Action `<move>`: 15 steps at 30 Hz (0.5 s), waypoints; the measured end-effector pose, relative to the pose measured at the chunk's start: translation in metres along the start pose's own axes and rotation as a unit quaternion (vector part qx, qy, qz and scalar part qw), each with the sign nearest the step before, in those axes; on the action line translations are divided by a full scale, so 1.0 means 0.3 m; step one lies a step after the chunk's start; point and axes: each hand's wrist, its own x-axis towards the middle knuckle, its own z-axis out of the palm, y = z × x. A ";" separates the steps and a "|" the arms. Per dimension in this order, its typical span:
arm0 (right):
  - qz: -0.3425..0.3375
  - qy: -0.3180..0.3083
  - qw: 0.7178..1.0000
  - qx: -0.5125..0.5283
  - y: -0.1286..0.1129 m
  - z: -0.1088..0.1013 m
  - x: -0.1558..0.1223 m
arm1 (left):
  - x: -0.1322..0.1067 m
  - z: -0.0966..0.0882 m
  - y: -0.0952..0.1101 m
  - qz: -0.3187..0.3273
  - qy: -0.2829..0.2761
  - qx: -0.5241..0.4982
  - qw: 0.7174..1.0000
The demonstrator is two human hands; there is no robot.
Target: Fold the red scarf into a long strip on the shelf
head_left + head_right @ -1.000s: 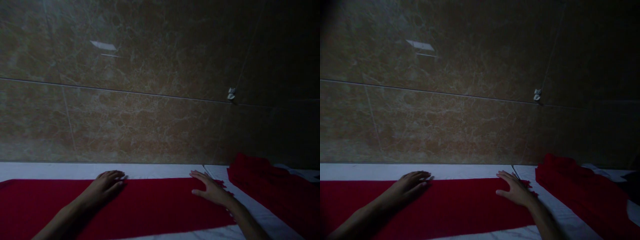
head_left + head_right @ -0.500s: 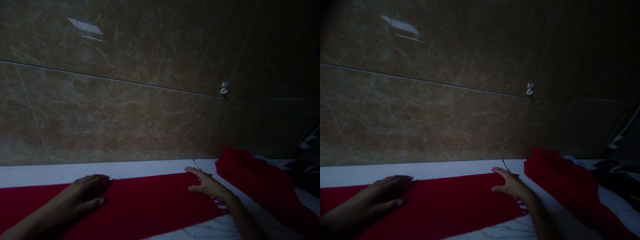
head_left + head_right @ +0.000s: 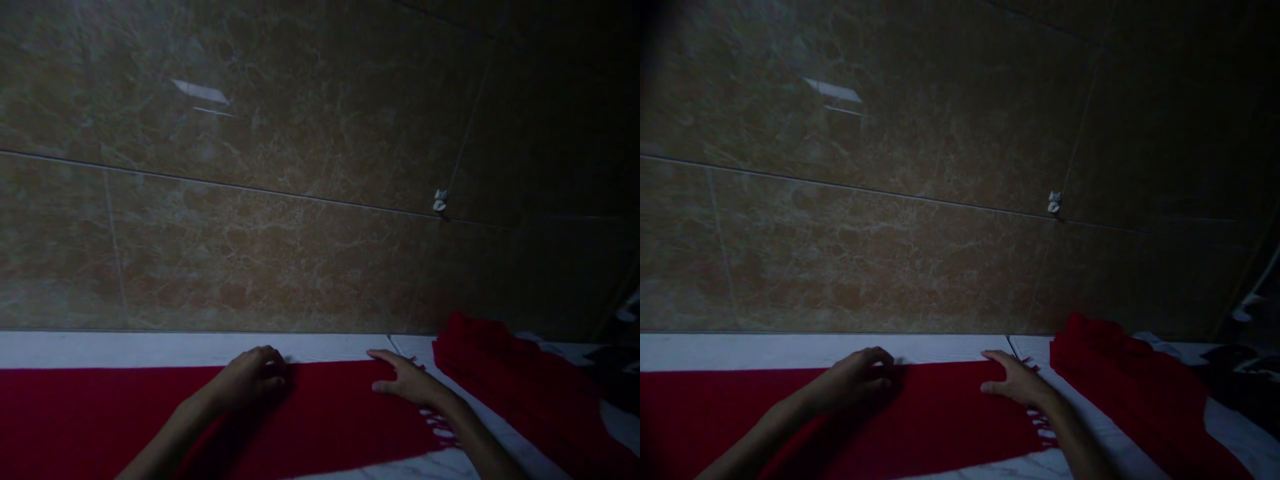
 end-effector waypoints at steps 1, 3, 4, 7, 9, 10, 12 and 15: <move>0.000 -0.001 1.000 -0.002 0.007 -0.001 0.000 | 0.006 0.014 0.019 -0.008 -0.002 0.006 1.000; -0.002 0.004 1.000 -0.005 0.025 0.000 -0.004 | 0.004 0.039 0.038 0.005 -0.008 0.013 1.000; -0.003 0.007 1.000 -0.004 0.034 0.001 -0.007 | -0.001 0.048 0.039 0.016 -0.005 0.009 1.000; 0.003 0.007 1.000 0.012 0.054 -0.003 -0.022 | -0.023 0.058 0.023 0.037 0.008 -0.010 0.999; 0.003 -0.001 1.000 0.022 0.058 -0.012 -0.035 | -0.033 0.053 0.010 0.036 0.009 -0.008 0.999; -0.002 -0.004 1.000 0.021 0.057 -0.017 -0.041 | -0.035 0.049 0.008 0.032 0.008 -0.005 0.999; -0.015 -0.005 1.000 0.014 0.056 -0.026 -0.050 | -0.035 0.042 0.009 0.022 0.008 0.000 1.000; -0.022 -0.001 1.000 0.007 0.061 -0.030 -0.050 | -0.035 0.041 0.017 0.011 0.012 -0.008 1.000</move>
